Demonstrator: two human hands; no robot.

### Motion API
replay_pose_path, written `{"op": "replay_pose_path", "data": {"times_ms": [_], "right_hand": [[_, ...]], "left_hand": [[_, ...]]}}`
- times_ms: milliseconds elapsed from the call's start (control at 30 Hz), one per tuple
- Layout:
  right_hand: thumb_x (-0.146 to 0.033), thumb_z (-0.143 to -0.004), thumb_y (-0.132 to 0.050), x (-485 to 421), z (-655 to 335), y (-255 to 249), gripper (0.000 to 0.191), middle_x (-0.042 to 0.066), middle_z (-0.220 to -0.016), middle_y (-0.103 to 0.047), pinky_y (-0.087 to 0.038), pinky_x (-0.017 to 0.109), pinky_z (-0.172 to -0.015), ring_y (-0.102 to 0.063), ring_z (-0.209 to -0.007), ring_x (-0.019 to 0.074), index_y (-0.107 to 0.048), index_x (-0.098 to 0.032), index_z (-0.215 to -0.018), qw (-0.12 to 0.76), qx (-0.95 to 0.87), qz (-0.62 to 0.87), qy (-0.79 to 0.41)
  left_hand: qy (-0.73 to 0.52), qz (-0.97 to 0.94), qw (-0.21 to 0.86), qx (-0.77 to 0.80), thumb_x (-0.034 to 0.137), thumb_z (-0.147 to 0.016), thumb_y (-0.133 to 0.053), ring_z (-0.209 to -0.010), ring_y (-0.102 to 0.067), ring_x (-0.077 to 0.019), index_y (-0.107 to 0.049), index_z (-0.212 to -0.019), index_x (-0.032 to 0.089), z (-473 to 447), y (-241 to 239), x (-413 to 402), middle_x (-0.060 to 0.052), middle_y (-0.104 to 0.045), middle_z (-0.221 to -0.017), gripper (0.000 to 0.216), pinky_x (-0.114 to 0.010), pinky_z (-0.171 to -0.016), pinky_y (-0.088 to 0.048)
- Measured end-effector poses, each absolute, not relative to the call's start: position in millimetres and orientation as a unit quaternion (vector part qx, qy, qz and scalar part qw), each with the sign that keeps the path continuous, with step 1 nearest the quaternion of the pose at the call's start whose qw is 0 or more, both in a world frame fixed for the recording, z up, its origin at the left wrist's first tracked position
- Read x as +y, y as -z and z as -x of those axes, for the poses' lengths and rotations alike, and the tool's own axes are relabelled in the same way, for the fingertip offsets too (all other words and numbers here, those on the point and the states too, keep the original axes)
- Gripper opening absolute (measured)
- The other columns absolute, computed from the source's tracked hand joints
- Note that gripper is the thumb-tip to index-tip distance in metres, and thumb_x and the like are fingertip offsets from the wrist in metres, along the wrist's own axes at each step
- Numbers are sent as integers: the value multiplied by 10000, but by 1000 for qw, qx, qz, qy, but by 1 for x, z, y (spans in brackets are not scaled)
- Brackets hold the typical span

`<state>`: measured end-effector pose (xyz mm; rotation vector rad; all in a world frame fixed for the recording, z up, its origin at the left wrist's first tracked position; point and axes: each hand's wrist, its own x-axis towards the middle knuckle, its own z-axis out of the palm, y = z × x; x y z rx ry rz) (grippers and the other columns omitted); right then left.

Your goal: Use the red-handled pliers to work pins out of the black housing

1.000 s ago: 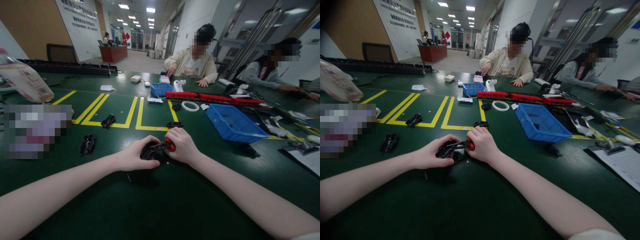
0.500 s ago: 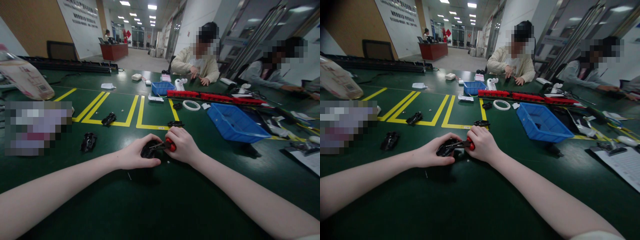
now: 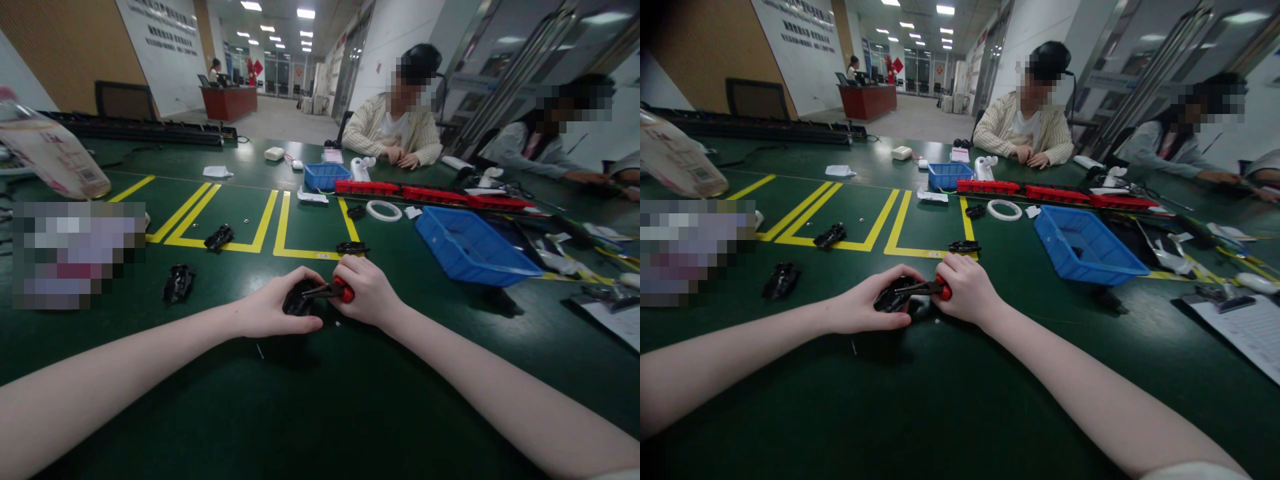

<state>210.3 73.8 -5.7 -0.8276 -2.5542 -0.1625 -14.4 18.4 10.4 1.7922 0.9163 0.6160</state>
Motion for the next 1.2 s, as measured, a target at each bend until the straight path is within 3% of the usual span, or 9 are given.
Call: {"op": "replay_pose_path", "data": {"times_ms": [433,733,1200], "right_hand": [[-261,-758,-601,74,-210,7,100,74,-803,-550,-364,321,-655,-456,-722,199,-538,-186,-775,214,-926,303,69],[-259,-778,-583,78,-210,6,79,90,-826,-563,-382,349,-719,-472,-775,224,-562,-185,-794,213,-930,290,83],[-251,-787,-558,75,-208,7,73,95,-809,-573,-387,344,-710,-479,-759,223,-548,-179,-792,208,-930,285,104]], "left_hand": [[-268,-734,475,405,358,-780,-726,-1003,-615,-240,-458,-1252,213,12,-6,18,-73,-615,-1141,562,-409,-880,-509],[-236,-699,567,367,180,-759,-657,-784,-598,-173,-445,-1254,215,17,-11,20,13,-590,-859,540,-313,-710,-507],[-249,-702,548,381,138,-769,-647,-809,-592,-170,-412,-1333,216,13,-13,16,3,-589,-894,616,-321,-743,-501]]}}
